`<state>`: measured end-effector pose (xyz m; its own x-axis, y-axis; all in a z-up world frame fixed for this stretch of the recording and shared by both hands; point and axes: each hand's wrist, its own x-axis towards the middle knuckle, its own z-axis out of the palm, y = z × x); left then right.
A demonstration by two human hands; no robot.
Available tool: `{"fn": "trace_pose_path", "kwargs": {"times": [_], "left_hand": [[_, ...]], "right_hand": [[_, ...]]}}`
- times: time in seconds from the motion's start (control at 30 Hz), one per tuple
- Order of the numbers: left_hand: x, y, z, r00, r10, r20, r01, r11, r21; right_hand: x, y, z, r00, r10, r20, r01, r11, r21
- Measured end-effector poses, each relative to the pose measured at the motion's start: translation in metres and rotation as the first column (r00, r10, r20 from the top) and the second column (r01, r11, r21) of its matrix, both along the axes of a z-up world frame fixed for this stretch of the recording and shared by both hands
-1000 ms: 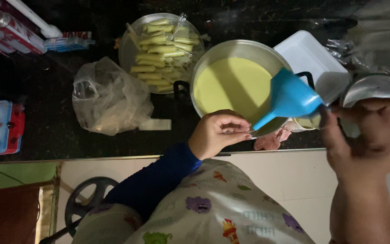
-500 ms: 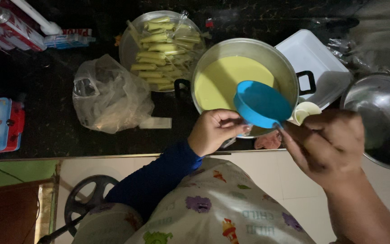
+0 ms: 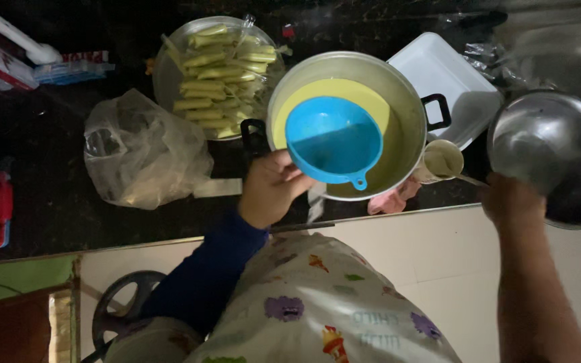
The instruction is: The person fills plastic sleeves with a yellow liquid from a large pot using a funnel and a ladle, then ties each sleeve closed by hand. The person handles the sleeves one by one and places them on a pile.
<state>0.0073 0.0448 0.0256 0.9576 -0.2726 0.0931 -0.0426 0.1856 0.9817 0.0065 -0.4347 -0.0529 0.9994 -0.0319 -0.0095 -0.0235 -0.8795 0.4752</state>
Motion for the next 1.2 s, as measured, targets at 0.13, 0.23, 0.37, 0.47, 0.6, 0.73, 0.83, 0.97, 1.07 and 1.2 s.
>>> {"fn": "trace_pose_path", "kwargs": {"times": [0.13, 0.23, 0.37, 0.47, 0.6, 0.73, 0.83, 0.97, 1.07, 1.2], "left_hand": [[0.01, 0.005, -0.01, 0.997, -0.008, 0.072, 0.023, 0.98, -0.197], [0.015, 0.011, -0.013, 0.994, 0.001, 0.11, 0.021, 0.979, -0.202], [0.019, 0.016, -0.015, 0.99, 0.05, 0.134, -0.03, 0.988, -0.151], [0.019, 0.017, -0.013, 0.988, 0.051, 0.144, -0.024, 0.983, -0.184], [0.02, 0.017, -0.01, 0.993, 0.042, 0.113, -0.016, 0.975, -0.221], [0.017, 0.019, -0.008, 0.992, 0.059, 0.113, -0.029, 0.968, -0.25], [0.014, 0.023, -0.004, 0.989, 0.081, 0.122, -0.051, 0.972, -0.229], [0.008, 0.03, 0.0, 0.985, 0.144, 0.095, -0.136, 0.987, -0.091], [0.007, 0.031, -0.002, 0.985, 0.136, 0.111, -0.1, 0.956, -0.277], [0.007, 0.038, -0.005, 0.981, 0.179, 0.071, -0.169, 0.978, -0.122]], "right_hand": [[-0.008, -0.013, -0.022, 0.986, -0.162, -0.047, 0.167, 0.975, 0.146], [-0.024, -0.022, -0.016, 0.99, -0.138, -0.007, 0.137, 0.977, 0.161], [-0.04, -0.024, 0.023, 0.97, -0.232, 0.08, 0.199, 0.935, 0.295], [-0.04, -0.027, 0.048, 0.993, -0.097, 0.064, 0.086, 0.984, 0.155], [-0.038, 0.005, 0.068, 0.957, -0.075, 0.28, -0.096, 0.831, 0.548], [0.027, 0.045, 0.031, 0.967, 0.01, 0.255, -0.137, 0.864, 0.484], [0.071, 0.082, -0.009, 0.962, 0.034, 0.272, -0.205, 0.746, 0.633], [0.122, 0.103, -0.076, 0.895, 0.104, 0.433, -0.332, 0.803, 0.495], [0.136, 0.105, -0.109, 0.936, 0.107, 0.334, -0.272, 0.824, 0.498], [0.133, 0.116, -0.116, 0.941, 0.125, 0.315, -0.3, 0.742, 0.599]]}}
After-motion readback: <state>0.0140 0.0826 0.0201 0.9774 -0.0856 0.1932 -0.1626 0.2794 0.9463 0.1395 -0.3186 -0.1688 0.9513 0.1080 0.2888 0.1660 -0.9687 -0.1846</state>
